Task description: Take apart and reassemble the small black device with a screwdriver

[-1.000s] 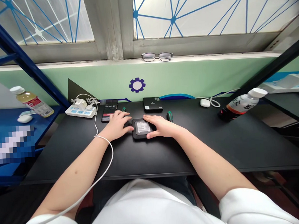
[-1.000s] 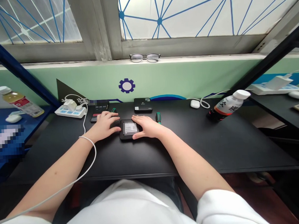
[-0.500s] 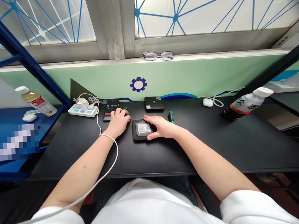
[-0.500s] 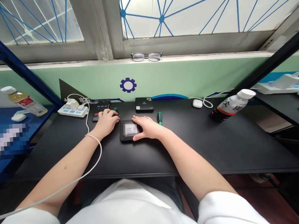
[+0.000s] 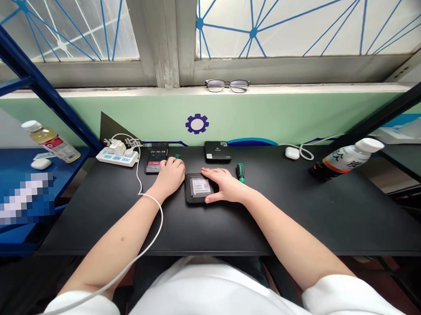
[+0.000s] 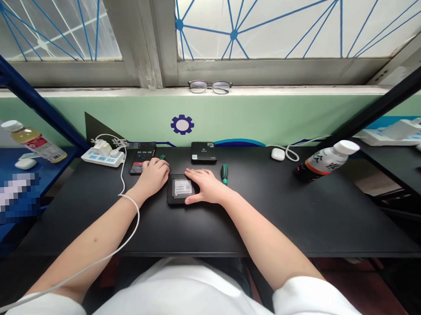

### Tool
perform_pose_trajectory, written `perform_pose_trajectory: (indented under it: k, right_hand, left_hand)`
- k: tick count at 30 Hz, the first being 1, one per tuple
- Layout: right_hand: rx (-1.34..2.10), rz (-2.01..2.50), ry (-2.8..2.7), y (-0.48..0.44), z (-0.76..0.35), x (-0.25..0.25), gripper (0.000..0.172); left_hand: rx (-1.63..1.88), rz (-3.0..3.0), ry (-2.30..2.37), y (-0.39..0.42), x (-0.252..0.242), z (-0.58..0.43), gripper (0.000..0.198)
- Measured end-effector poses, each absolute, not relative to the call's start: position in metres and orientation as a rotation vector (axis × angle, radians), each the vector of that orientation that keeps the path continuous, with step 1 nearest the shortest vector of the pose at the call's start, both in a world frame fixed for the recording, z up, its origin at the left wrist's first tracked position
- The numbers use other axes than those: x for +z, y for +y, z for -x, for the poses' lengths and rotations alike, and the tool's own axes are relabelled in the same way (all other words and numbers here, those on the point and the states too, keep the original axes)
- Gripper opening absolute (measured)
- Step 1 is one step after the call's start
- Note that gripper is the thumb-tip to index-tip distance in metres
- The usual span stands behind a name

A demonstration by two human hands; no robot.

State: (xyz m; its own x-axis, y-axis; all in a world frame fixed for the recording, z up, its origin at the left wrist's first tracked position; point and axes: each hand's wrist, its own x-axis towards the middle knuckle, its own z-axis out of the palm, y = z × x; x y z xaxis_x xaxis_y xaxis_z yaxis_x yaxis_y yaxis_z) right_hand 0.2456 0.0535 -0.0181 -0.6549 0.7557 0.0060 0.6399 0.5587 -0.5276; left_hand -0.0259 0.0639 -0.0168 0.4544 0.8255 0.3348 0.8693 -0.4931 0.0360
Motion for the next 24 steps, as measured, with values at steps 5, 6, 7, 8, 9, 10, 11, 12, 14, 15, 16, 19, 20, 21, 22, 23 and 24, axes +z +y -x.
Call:
perform_pose_trajectory:
  k: [5, 6, 7, 8, 9, 10, 11, 12, 14, 15, 16, 19, 20, 21, 22, 23, 24]
  right_hand:
    - [0.724, 1.145, -2.566, 0.053, -0.246, -0.018, 0.112]
    - [0.721, 1.138, -2.570, 0.053, -0.246, -0.018, 0.112]
    - [0.716, 1.133, -2.575, 0.053, -0.247, -0.018, 0.111]
    - [0.709, 1.130, -2.578, 0.053, -0.247, -0.018, 0.111]
    - [0.699, 1.128, -2.581, 0.053, -0.247, -0.018, 0.110]
    - [0.690, 1.127, -2.583, 0.053, -0.246, -0.018, 0.110]
    - [0.683, 1.129, -2.587, 0.053, -0.246, -0.018, 0.110]
    - [0.679, 1.134, -2.590, 0.053, -0.246, -0.018, 0.110]
    - [0.673, 1.149, -2.594, 0.053, -0.245, -0.018, 0.111]
    - [0.670, 1.154, -2.596, 0.053, -0.244, -0.017, 0.111]
    - [0.666, 1.158, -2.598, 0.052, -0.244, -0.017, 0.111]
    - [0.652, 1.160, -2.598, 0.052, -0.244, -0.016, 0.110]
    - [0.652, 1.163, -2.599, 0.052, -0.244, -0.015, 0.110]
    - [0.655, 1.165, -2.599, 0.051, -0.244, -0.015, 0.111]
    - [0.660, 1.166, -2.600, 0.051, -0.244, -0.014, 0.111]
    - [0.666, 1.166, -2.603, 0.051, -0.244, -0.014, 0.111]
    - [0.671, 1.166, -2.604, 0.051, -0.244, -0.014, 0.110]
  left_hand:
    - [-0.548, 2.710, -1.239, 0.061, -0.015, 0.031, 0.016]
    - [-0.525, 2.727, -1.170, 0.060, -0.014, 0.032, 0.016]
    - [-0.499, 2.731, -1.115, 0.058, -0.014, 0.032, 0.017]
    - [-0.473, 2.725, -1.077, 0.057, -0.013, 0.032, 0.017]
    - [-0.450, 2.711, -1.051, 0.056, -0.012, 0.032, 0.018]
    - [-0.428, 2.695, -1.029, 0.055, -0.012, 0.031, 0.018]
    - [-0.405, 2.680, -1.009, 0.054, -0.011, 0.031, 0.019]
    - [-0.383, 2.666, -0.992, 0.054, -0.010, 0.031, 0.019]
    - [-0.346, 2.645, -0.964, 0.053, -0.009, 0.031, 0.020]
    - [-0.342, 2.637, -0.957, 0.053, -0.008, 0.031, 0.020]
    - [-0.340, 2.631, -0.953, 0.053, -0.008, 0.031, 0.019]
    - [-0.311, 2.652, -0.914, 0.053, -0.007, 0.031, 0.018]
    - [-0.307, 2.659, -0.906, 0.053, -0.007, 0.031, 0.019]
    - [-0.311, 2.663, -0.903, 0.052, -0.007, 0.030, 0.020]
    - [-0.319, 2.667, -0.901, 0.052, -0.007, 0.030, 0.021]
    - [-0.331, 2.671, -0.900, 0.052, -0.008, 0.030, 0.022]
    - [-0.346, 2.676, -0.900, 0.052, -0.009, 0.031, 0.022]
